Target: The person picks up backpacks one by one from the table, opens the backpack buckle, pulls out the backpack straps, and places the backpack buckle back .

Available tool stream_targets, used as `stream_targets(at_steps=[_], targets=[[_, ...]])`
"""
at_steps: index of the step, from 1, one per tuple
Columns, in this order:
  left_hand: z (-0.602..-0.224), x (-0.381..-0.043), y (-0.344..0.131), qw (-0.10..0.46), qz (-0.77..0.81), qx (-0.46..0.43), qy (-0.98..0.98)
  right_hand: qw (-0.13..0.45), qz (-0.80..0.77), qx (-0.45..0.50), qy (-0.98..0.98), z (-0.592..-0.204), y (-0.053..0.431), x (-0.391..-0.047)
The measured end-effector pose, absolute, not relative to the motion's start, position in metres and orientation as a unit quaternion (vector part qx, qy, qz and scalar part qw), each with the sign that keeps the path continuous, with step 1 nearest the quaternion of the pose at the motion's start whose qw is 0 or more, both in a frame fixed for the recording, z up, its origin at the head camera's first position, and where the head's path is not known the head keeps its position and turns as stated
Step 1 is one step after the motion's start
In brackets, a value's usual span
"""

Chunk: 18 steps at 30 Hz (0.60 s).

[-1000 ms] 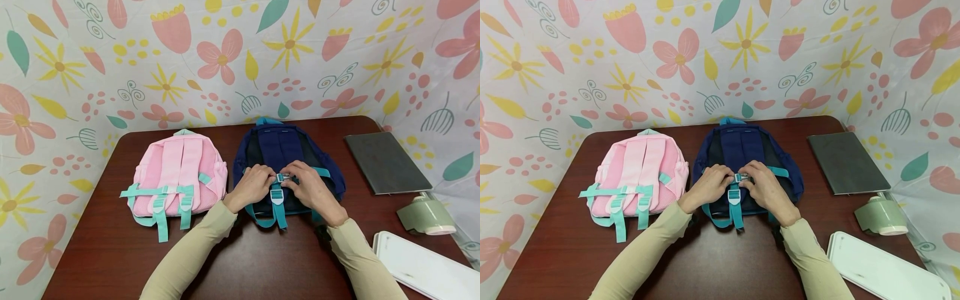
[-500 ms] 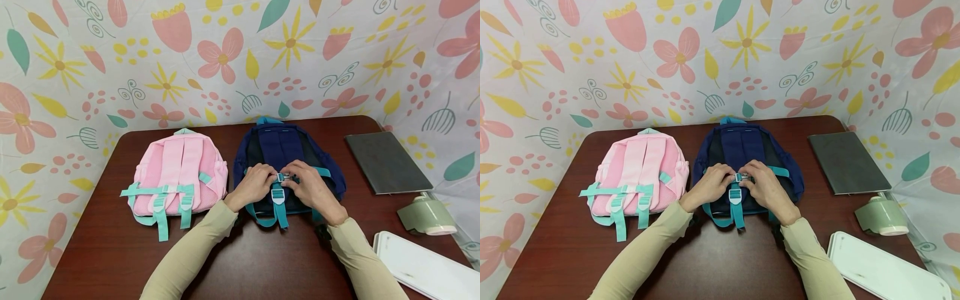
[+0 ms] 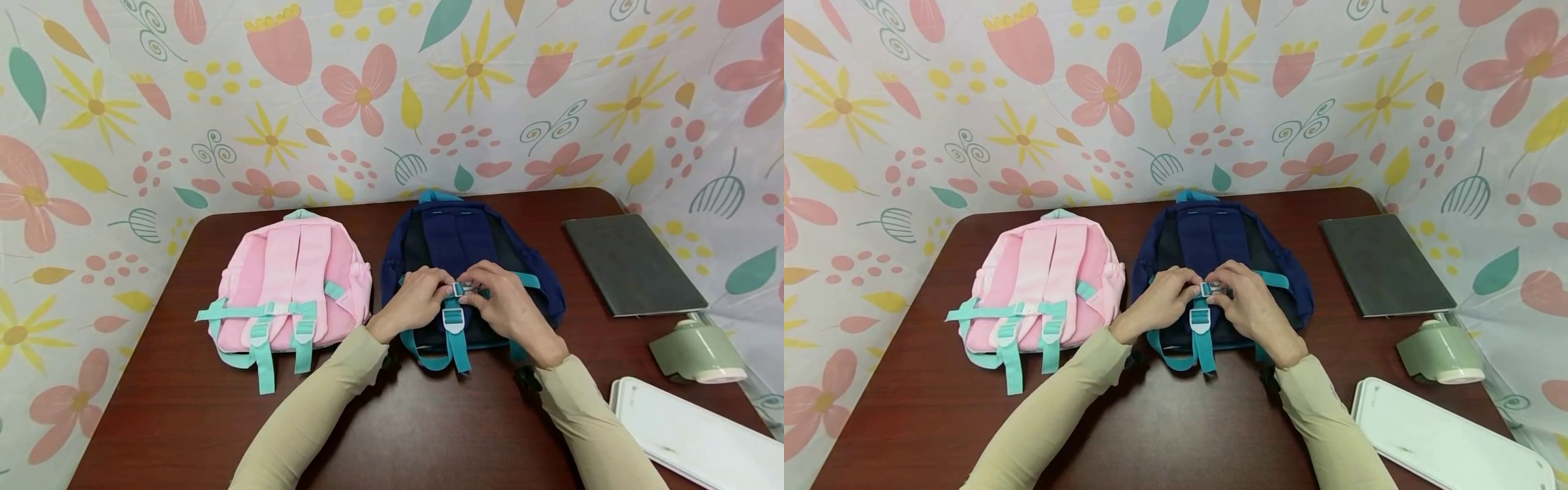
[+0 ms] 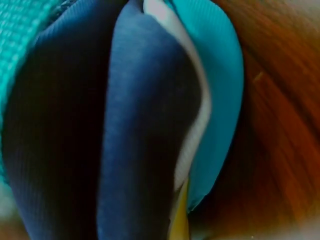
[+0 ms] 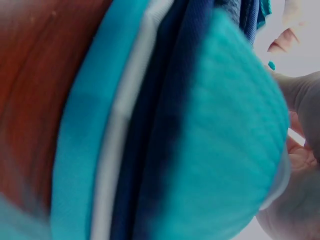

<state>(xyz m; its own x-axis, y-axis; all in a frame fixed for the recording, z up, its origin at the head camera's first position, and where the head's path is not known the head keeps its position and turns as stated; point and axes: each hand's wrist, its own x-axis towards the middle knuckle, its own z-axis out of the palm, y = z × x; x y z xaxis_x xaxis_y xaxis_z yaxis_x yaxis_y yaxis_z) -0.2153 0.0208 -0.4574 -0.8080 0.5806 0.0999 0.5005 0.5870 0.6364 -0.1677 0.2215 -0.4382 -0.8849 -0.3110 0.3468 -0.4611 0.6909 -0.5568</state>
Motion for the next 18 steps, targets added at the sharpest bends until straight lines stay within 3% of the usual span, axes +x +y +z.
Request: stream_targets(at_steps=[9,18], targets=[[-0.444,-0.208,0.02,0.06,0.298,0.297,0.905,0.118,0.329,0.221,-0.91,-0.439,0.221,-0.166],[-0.455,-0.216,0.021,0.075,0.348,0.283,0.891,0.123,0.327,0.223,-0.91,-0.439,0.221,-0.167]])
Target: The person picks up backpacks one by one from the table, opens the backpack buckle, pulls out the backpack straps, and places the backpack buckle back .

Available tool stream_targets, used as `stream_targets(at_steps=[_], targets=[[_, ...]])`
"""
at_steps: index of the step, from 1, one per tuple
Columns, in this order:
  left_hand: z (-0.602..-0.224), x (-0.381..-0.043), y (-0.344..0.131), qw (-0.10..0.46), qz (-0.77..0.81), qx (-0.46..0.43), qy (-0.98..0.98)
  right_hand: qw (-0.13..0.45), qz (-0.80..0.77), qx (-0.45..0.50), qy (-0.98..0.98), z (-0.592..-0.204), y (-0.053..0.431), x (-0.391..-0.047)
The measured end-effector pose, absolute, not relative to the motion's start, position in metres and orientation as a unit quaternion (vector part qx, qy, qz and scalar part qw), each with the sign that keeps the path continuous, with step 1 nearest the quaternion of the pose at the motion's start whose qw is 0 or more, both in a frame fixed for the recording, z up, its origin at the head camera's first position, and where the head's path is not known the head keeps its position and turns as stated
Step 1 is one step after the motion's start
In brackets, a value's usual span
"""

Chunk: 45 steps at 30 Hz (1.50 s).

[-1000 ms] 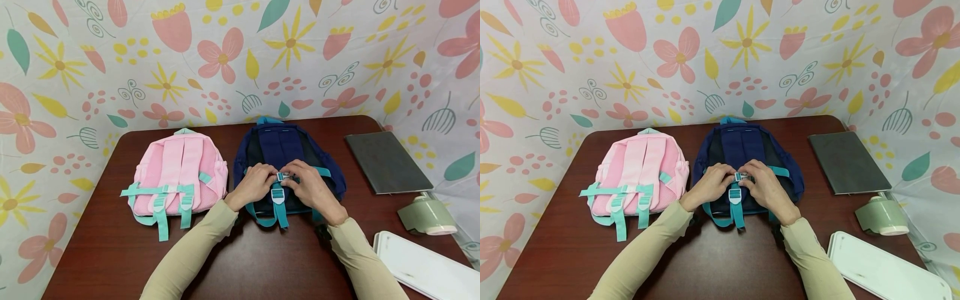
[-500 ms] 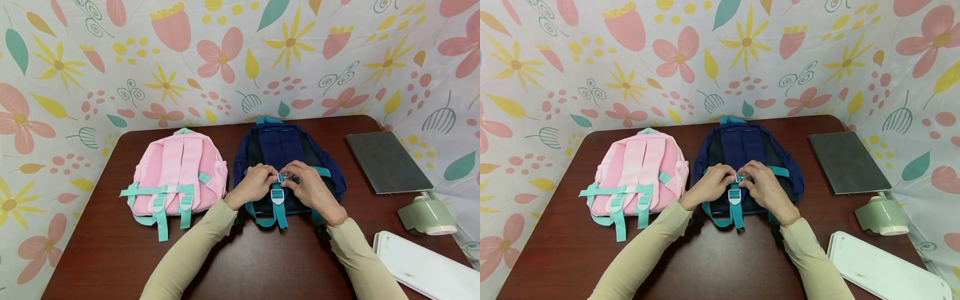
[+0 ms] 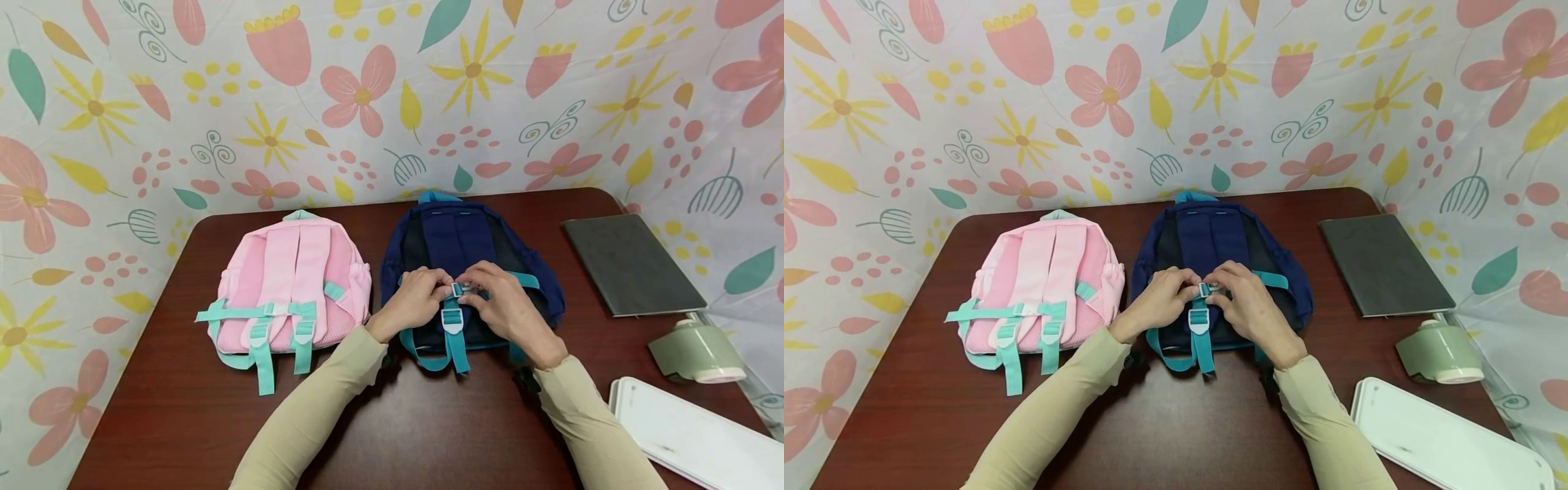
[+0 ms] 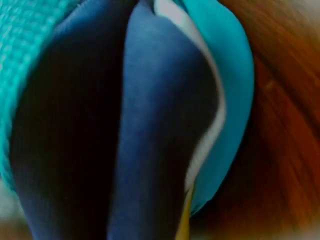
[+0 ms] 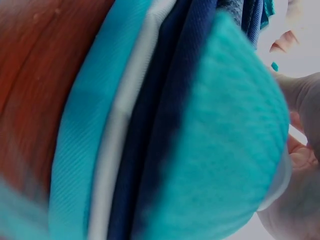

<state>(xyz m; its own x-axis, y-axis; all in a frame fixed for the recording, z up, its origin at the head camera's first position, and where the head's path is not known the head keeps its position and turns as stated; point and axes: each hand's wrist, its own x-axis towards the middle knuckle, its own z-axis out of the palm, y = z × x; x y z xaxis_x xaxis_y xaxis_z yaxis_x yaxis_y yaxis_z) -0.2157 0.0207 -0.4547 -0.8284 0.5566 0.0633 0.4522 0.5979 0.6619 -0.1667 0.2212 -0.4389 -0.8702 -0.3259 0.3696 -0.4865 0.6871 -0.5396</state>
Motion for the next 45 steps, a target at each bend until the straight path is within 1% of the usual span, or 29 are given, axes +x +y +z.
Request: stream_targets(at_steps=[4,7,10,15,18,21,30,35,39,43,45], targets=[[-0.449,-0.214,0.021,0.086,0.346,0.278,0.892,0.126,0.329,0.223,-0.909,-0.441,0.22,-0.167],[-0.441,-0.209,0.021,0.079,0.334,0.279,0.897,0.131,0.321,0.222,-0.911,-0.442,0.219,-0.167],[-0.436,-0.205,0.021,0.062,0.321,0.28,0.903,0.127,0.31,0.214,-0.917,-0.44,0.219,-0.166],[-0.436,-0.201,0.021,0.025,0.312,0.289,0.905,0.105,0.295,0.194,-0.93,-0.436,0.219,-0.166],[-0.435,-0.2,0.02,0.014,0.31,0.297,0.903,0.099,0.293,0.19,-0.932,-0.435,0.219,-0.166],[-0.435,-0.199,0.02,0.019,0.304,0.294,0.906,0.101,0.298,0.193,-0.929,-0.435,0.219,-0.166],[-0.435,-0.208,0.015,0.066,0.325,0.295,0.896,0.118,0.331,0.209,-0.913,-0.438,0.222,-0.167],[-0.444,-0.213,0.017,0.067,0.344,0.297,0.888,0.128,0.337,0.219,-0.907,-0.437,0.222,-0.167],[-0.45,-0.214,0.019,0.066,0.345,0.304,0.886,0.123,0.339,0.216,-0.907,-0.435,0.222,-0.167],[-0.445,-0.211,0.018,0.06,0.328,0.307,0.891,0.108,0.335,0.215,-0.911,-0.435,0.221,-0.168],[-0.44,-0.208,0.018,0.065,0.328,0.3,0.893,0.102,0.332,0.21,-0.914,-0.435,0.221,-0.168]])
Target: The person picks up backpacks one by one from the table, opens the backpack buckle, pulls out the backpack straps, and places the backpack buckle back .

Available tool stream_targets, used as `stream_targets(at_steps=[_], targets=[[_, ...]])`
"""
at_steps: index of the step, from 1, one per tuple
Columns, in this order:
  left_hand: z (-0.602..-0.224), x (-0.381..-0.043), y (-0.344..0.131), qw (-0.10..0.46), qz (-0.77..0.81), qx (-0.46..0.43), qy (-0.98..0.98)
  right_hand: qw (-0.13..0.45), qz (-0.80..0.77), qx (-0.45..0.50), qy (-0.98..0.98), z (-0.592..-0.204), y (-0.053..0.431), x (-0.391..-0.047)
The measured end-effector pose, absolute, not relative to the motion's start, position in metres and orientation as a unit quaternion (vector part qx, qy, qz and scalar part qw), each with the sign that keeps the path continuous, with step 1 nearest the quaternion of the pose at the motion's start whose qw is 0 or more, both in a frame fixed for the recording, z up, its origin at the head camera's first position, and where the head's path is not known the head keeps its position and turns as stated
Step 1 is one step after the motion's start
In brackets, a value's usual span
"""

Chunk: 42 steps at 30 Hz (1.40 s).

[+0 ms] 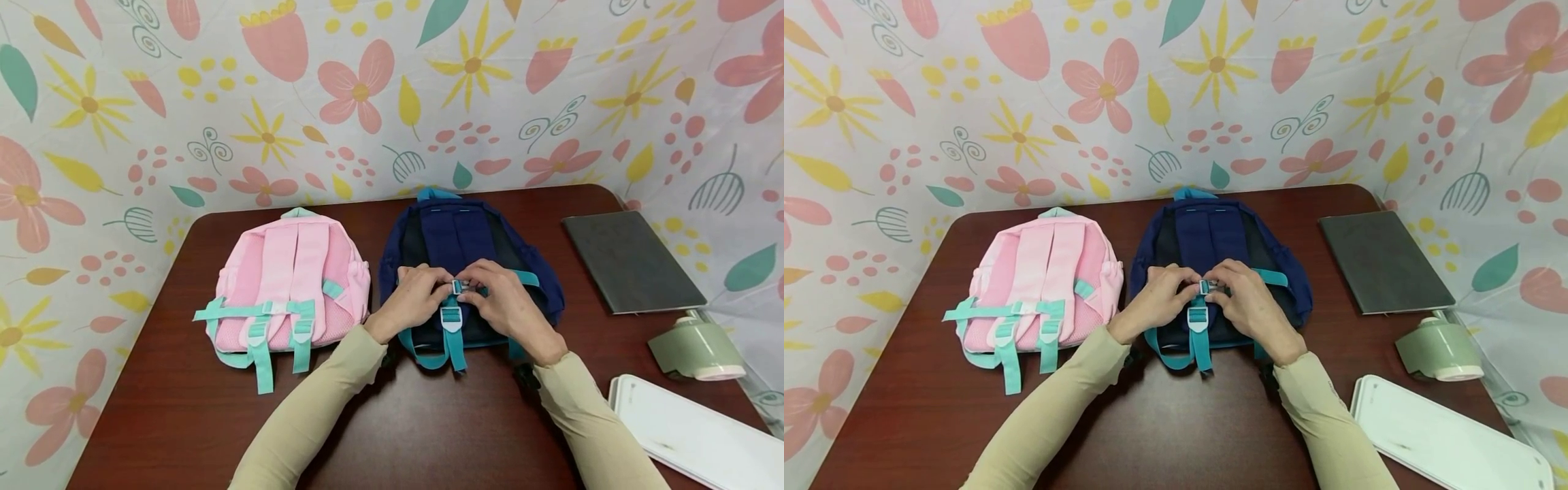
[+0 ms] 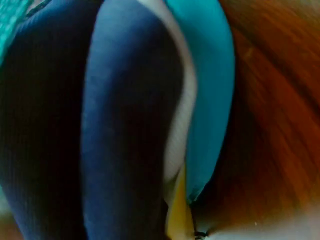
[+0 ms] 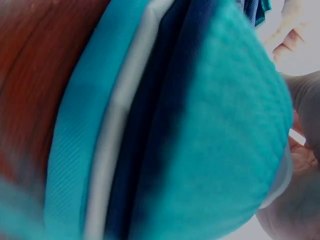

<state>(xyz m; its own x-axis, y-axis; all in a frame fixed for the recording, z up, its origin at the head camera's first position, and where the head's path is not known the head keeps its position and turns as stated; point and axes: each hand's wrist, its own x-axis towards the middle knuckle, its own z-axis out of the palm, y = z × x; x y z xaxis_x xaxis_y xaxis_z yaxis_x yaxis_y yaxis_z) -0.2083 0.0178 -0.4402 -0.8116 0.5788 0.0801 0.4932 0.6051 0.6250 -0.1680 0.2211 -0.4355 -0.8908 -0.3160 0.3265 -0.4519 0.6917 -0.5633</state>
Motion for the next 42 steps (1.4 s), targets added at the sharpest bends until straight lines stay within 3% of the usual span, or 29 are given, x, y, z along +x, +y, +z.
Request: stream_targets(at_steps=[24,32,42], targets=[[-0.438,-0.2,0.023,-0.04,0.24,0.312,0.918,0.089,0.233,0.24,-0.938,-0.424,0.218,-0.166],[-0.438,-0.201,0.022,-0.064,0.243,0.333,0.909,0.157,0.196,0.234,-0.939,-0.431,0.212,-0.164],[-0.44,-0.202,0.023,-0.059,0.285,0.327,0.899,0.236,0.264,0.22,-0.909,-0.444,0.21,-0.163]])
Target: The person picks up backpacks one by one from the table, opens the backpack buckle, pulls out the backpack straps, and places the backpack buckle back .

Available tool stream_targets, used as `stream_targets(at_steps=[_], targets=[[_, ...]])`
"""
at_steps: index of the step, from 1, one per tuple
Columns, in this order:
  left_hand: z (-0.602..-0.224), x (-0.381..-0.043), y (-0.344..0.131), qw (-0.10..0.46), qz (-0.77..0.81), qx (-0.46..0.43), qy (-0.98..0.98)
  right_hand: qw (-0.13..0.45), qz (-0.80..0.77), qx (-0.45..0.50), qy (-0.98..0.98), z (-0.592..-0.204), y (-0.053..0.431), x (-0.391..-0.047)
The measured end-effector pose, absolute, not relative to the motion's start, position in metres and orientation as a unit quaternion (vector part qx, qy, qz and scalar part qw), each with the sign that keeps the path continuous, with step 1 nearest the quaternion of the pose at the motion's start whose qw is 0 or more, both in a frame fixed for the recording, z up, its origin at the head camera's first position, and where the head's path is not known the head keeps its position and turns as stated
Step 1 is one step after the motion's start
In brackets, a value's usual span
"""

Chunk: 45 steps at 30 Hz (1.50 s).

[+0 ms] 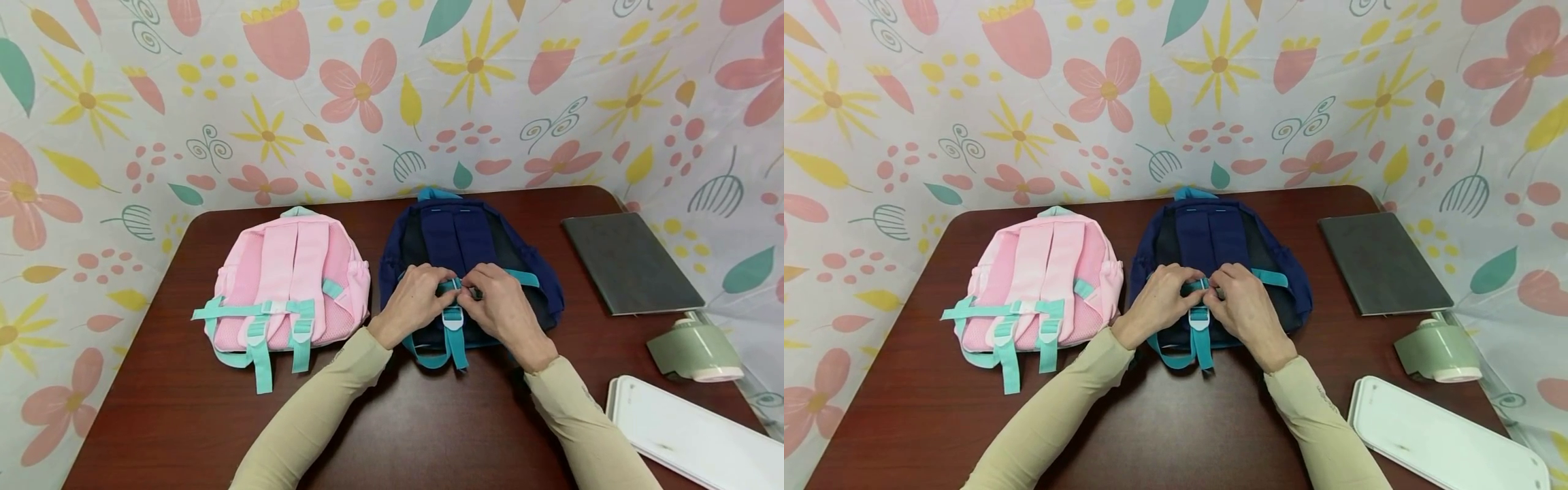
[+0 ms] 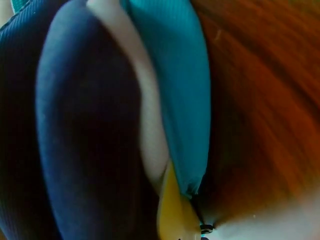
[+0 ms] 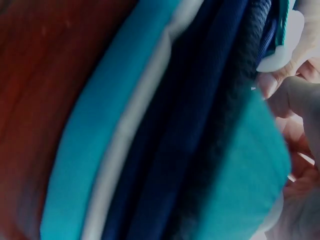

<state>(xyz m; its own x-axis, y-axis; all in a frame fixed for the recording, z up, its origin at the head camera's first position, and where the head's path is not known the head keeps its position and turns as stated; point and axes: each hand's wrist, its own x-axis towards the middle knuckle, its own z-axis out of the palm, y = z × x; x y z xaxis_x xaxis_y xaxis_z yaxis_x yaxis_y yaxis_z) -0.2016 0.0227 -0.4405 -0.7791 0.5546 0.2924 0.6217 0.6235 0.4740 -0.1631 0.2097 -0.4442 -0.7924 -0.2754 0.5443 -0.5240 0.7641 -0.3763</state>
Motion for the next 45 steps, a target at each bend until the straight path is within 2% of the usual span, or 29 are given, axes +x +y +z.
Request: stream_targets(at_steps=[16,20,26,29,39,45], targets=[[-0.445,-0.202,0.023,0.017,-0.331,-0.298,-0.895,0.263,0.326,0.109,-0.902,-0.456,0.195,-0.158],[-0.447,-0.201,0.023,0.018,-0.326,-0.302,-0.896,0.221,0.334,0.082,-0.913,-0.448,0.195,-0.157],[-0.444,-0.2,0.024,0.046,-0.297,-0.325,-0.897,0.123,0.319,0.068,-0.937,-0.43,0.197,-0.16],[-0.444,-0.199,0.024,0.056,-0.29,-0.336,-0.894,0.099,0.311,0.07,-0.943,-0.429,0.196,-0.161],[-0.444,-0.201,0.024,0.064,-0.302,-0.332,-0.891,0.133,0.335,0.075,-0.93,-0.434,0.193,-0.162],[-0.445,-0.201,0.023,0.053,-0.315,-0.327,-0.89,0.133,0.355,0.073,-0.923,-0.433,0.196,-0.163]])
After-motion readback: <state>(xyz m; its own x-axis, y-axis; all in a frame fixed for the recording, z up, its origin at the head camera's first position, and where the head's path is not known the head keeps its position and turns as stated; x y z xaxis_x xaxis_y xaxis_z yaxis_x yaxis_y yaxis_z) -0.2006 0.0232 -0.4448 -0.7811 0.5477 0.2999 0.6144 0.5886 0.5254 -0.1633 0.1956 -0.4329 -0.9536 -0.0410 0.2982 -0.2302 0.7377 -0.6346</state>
